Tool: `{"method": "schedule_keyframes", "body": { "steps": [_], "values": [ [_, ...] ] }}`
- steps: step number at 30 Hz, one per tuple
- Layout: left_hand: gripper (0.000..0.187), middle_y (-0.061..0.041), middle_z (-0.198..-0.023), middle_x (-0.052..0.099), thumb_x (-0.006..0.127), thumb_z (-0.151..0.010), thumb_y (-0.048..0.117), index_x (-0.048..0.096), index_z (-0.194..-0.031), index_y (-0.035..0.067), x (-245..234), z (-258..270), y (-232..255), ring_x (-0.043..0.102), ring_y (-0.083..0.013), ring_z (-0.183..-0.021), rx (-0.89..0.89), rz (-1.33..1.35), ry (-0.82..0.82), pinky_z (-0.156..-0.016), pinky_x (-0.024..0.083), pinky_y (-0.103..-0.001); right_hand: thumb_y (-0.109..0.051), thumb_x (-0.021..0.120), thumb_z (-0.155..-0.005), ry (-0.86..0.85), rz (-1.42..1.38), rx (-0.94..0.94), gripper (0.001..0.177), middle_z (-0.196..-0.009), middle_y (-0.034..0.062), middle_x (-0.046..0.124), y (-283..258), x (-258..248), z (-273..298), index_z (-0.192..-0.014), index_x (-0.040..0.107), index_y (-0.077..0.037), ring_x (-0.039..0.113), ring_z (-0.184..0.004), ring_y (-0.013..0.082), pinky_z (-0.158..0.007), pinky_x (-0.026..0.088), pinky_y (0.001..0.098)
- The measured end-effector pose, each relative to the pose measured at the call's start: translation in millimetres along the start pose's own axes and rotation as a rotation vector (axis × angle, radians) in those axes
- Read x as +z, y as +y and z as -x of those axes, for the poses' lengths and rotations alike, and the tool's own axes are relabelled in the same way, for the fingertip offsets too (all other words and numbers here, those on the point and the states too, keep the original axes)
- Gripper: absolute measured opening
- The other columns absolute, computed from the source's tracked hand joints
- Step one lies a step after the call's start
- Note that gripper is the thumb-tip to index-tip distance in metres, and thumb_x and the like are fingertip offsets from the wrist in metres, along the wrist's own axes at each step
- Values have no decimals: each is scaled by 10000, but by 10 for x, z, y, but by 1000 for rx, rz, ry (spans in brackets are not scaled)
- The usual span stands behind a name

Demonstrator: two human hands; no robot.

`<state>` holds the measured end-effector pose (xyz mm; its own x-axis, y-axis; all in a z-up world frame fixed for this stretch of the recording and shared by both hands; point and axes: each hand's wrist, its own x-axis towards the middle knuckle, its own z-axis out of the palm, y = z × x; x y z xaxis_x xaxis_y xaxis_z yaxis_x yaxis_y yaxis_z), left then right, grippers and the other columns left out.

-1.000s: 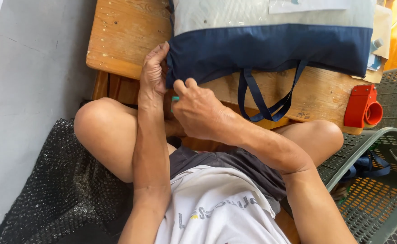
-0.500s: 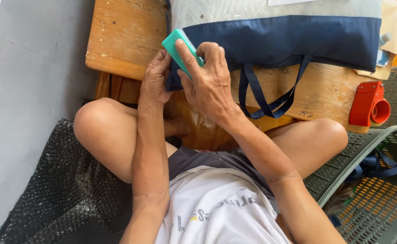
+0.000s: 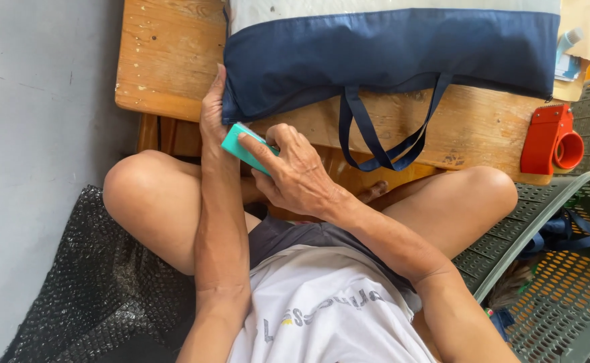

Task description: Packing a pillow into a blue tote bag and tucking the edges using a small plastic tool.

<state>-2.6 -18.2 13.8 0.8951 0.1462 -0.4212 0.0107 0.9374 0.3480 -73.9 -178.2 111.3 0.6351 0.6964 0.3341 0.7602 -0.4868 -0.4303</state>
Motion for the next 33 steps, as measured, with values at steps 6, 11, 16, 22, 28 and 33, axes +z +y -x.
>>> {"method": "schedule_keyframes", "body": {
  "steps": [6,11,16,22,28,33],
  "values": [
    [443,-3,-604,540,736,-770,573,568,-698,170,178,277,123,590,-174,-582,-72,-231,59,-556,503,-344,-285,534,-1161,281,185,-17,380,-1119,140,486,198,-10,-356,-1525,454,-210,504,-894,290,-796,437,445],
    [240,-112,-857,703,799,-875,180,587,-962,108,-119,54,4,683,-186,-734,216,-254,-55,-680,563,-304,-199,439,-1136,304,596,-76,429,-1011,73,448,501,109,-720,-1557,411,-276,444,-784,246,-690,385,413],
    [167,-79,-905,730,751,-911,211,616,-864,125,-73,71,21,691,-165,-860,309,-344,34,-835,598,-318,-124,662,-967,369,632,250,685,-1126,101,425,1268,-373,-240,-1574,405,-309,481,-960,282,-736,407,447],
    [503,-100,-939,663,654,-804,502,709,-1016,49,283,431,1,653,-221,-913,201,-89,53,-884,535,-337,-171,657,-1153,805,284,635,706,-1263,62,361,1980,-854,452,-1623,152,-318,513,-1163,223,-1034,507,427],
    [764,-157,-1351,645,708,-773,658,618,-1247,66,218,600,-438,603,-316,-1268,347,-5,-9,-1013,537,-471,-284,639,-1136,764,199,370,589,-1290,81,400,1375,-708,-56,-1585,272,-184,471,-1243,238,-988,418,420],
    [538,-163,-1315,681,816,-873,334,633,-1300,61,241,675,-476,643,-314,-1231,374,-89,64,-1040,551,-461,-228,733,-1028,475,182,217,635,-1304,110,478,825,-78,-415,-1533,360,-135,515,-1216,294,-945,360,459]
  ]
}}
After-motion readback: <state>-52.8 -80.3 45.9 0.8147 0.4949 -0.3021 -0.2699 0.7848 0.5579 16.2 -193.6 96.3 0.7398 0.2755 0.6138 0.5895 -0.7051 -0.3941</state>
